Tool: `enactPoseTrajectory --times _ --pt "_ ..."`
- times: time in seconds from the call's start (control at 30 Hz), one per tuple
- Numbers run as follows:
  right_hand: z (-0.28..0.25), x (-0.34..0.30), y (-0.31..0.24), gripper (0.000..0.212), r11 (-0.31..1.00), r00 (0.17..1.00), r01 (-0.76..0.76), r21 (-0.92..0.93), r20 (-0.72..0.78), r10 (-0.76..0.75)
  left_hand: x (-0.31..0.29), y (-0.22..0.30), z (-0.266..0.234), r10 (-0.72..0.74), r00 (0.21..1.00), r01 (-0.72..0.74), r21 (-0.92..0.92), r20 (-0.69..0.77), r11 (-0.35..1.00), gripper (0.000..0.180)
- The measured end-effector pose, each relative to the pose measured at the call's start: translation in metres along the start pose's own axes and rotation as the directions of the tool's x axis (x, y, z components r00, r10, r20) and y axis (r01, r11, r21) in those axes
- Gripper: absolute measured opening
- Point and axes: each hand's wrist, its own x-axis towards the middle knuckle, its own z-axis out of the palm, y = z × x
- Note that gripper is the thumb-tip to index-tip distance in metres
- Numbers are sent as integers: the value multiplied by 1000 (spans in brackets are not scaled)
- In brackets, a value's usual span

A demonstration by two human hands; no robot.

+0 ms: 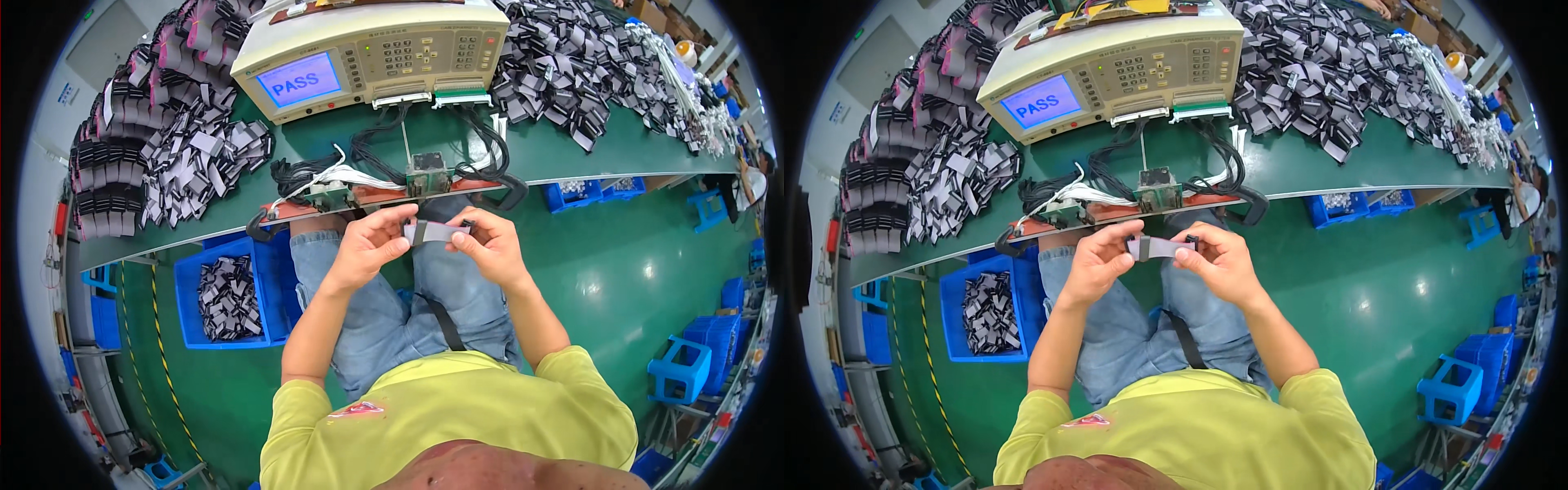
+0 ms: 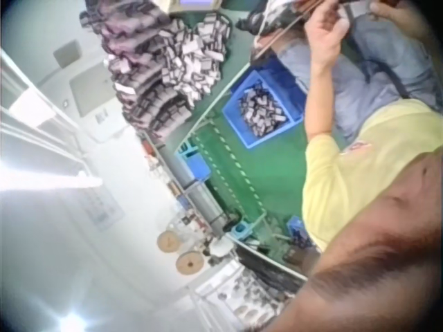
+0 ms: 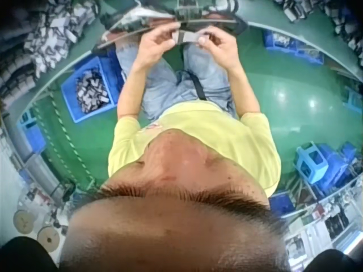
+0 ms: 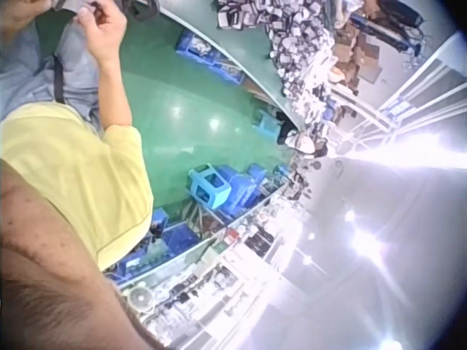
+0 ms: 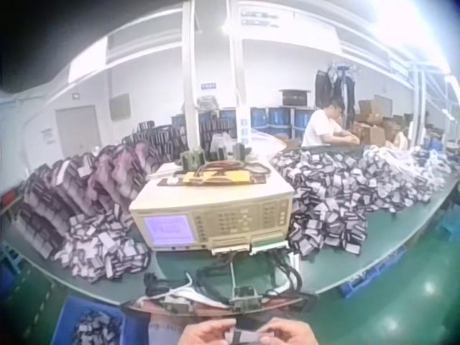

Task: The person tests ribbon cables by inserting their connectors into a test fixture attached to a cable tester, then detaching and stacking the tested cables on the table.

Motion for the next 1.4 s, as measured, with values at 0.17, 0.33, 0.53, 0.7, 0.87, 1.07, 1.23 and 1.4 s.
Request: enactPoseTrajectory --times 0.17,0.33,0.53,0.7,0.87,1.07,1.23,1.4 --pt "-12 1 6 20 1000 997 -17 16 75 15 2 0 -2 -41 996 34 84 77 996 37" --pt "-8 3 8 18 994 994 101 -51 47 -99 1 -7 4 13 992 -1 101 -123 995 21" --pt "-4 5 15 22 986 986 151 -76 -54 -155 2 -6 11 161 964 -109 234 -213 966 19" --pt "-9 6 9 24 993 995 97 -67 -10 -97 -4 -7 6 110 973 -53 267 -203 962 24" --pt "-10 5 9 26 968 985 174 -180 29 -171 5 -8 8 303 945 -260 281 -124 924 28" --pt "-10 8 6 22 956 977 204 -213 -13 -212 2 -7 8 354 929 -279 427 -105 860 27" --pt "-7 9 5 24 966 979 195 -171 -24 -202 1 -5 9 355 928 -287 395 -110 873 25" --pt "-7 7 5 25 968 980 187 -165 -36 -196 -1 -4 10 290 948 -227 359 -132 905 25"
